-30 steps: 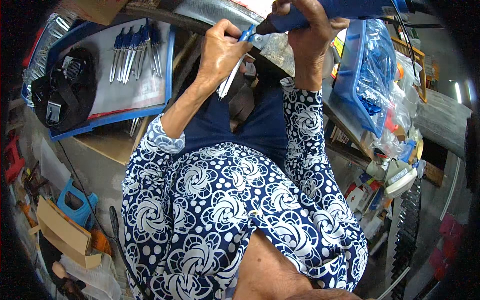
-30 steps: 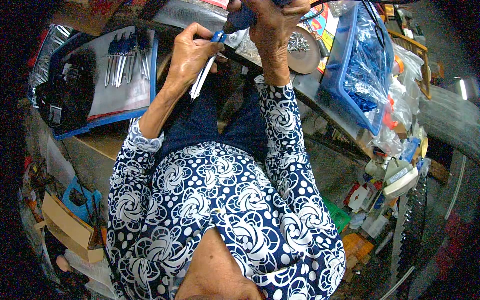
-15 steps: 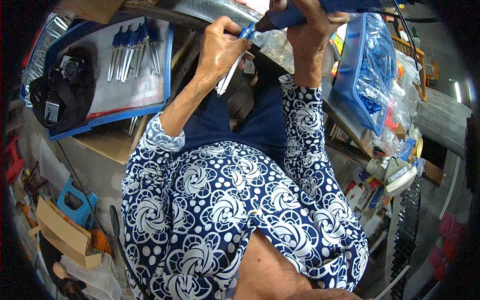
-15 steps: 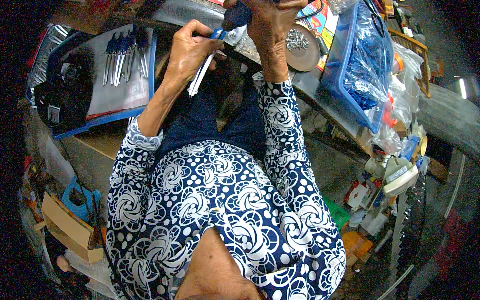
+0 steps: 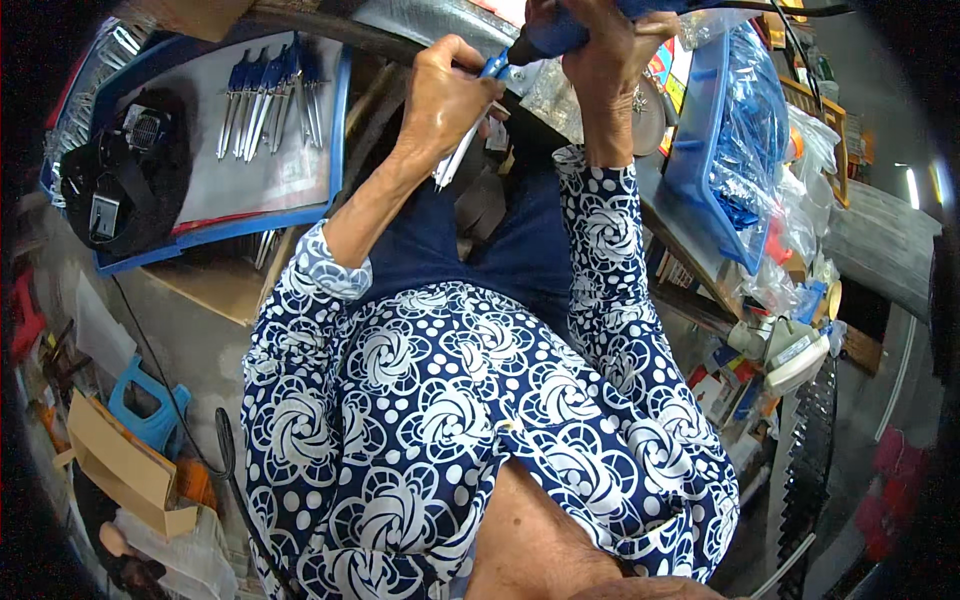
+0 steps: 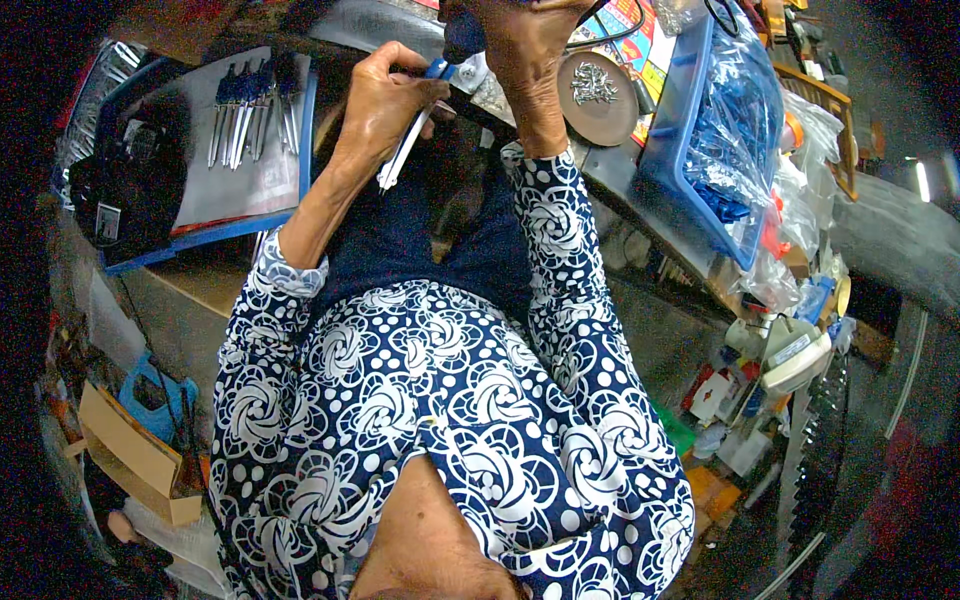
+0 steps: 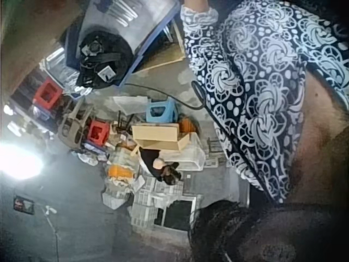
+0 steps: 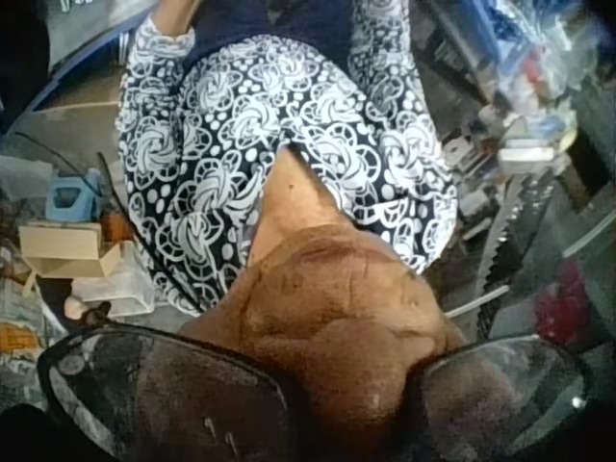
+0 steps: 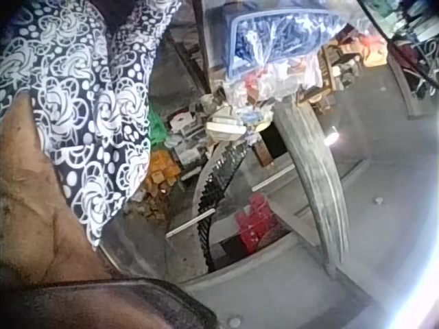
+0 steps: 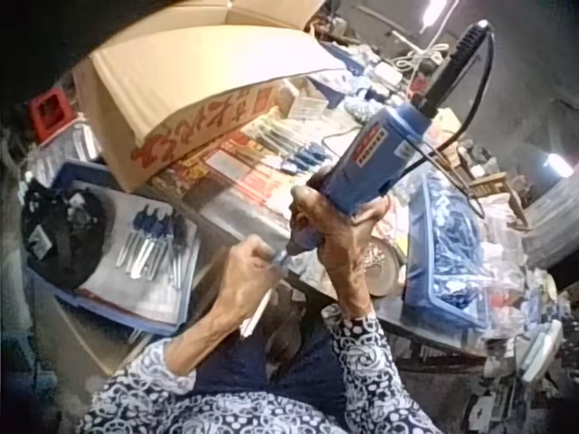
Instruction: Assembling small electronic components and parts using a handheld tool at a workbench.
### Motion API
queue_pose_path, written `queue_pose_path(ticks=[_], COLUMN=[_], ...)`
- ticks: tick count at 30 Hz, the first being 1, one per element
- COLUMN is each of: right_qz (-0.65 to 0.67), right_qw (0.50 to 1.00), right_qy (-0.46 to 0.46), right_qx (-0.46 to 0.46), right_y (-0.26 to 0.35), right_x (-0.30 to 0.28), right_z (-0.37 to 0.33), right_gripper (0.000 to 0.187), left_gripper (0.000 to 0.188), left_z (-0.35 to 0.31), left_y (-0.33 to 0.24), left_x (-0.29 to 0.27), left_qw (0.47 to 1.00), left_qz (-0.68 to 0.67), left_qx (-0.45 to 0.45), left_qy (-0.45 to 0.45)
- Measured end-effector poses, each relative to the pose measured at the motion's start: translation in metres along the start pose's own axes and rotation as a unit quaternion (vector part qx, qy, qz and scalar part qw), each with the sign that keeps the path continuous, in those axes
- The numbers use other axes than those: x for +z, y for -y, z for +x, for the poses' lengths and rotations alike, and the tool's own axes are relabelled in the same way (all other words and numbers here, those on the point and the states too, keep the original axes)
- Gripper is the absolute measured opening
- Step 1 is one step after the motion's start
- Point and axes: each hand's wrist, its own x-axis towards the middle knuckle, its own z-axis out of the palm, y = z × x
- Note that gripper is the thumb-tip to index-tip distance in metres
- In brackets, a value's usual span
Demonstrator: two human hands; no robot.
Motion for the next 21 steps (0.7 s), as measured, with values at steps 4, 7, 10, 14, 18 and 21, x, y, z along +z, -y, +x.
queue_pose_path(ticks=[4,7,10,14,18,21], right_qz=[0.028,0.012,0.096,0.037,0.007,0.014], right_qw=[0.999,0.998,0.989,0.998,0.998,0.998], right_qy=[0.028,0.004,0.046,0.025,0.008,-0.001], right_qx=[0.008,0.062,0.098,0.054,0.056,0.057], right_y=[-0.007,0.013,0.016,0.003,0.001,-0.003], right_x=[0.004,0.003,0.005,0.004,0.002,0.004], right_z=[-0.002,-0.001,-0.002,-0.002,-0.004,-0.006], right_gripper=[0.015,0.015,0.015,0.016,0.015,0.014], left_gripper=[0.018,0.019,0.019,0.018,0.018,0.018], left_z=[-0.004,-0.003,-0.003,-0.004,-0.003,-0.004], left_y=[0.001,0.0,0.001,0.001,0.003,0.006], left_x=[-0.009,-0.003,-0.004,-0.004,-0.003,-0.006], left_qw=[1.0,0.999,1.0,0.999,1.0,1.0], left_qz=[-0.001,-0.029,-0.016,-0.017,-0.011,-0.017], left_qx=[-0.012,-0.016,-0.018,-0.027,-0.02,-0.021], left_qy=[-0.009,0.013,0.0,0.003,0.009,0.009])
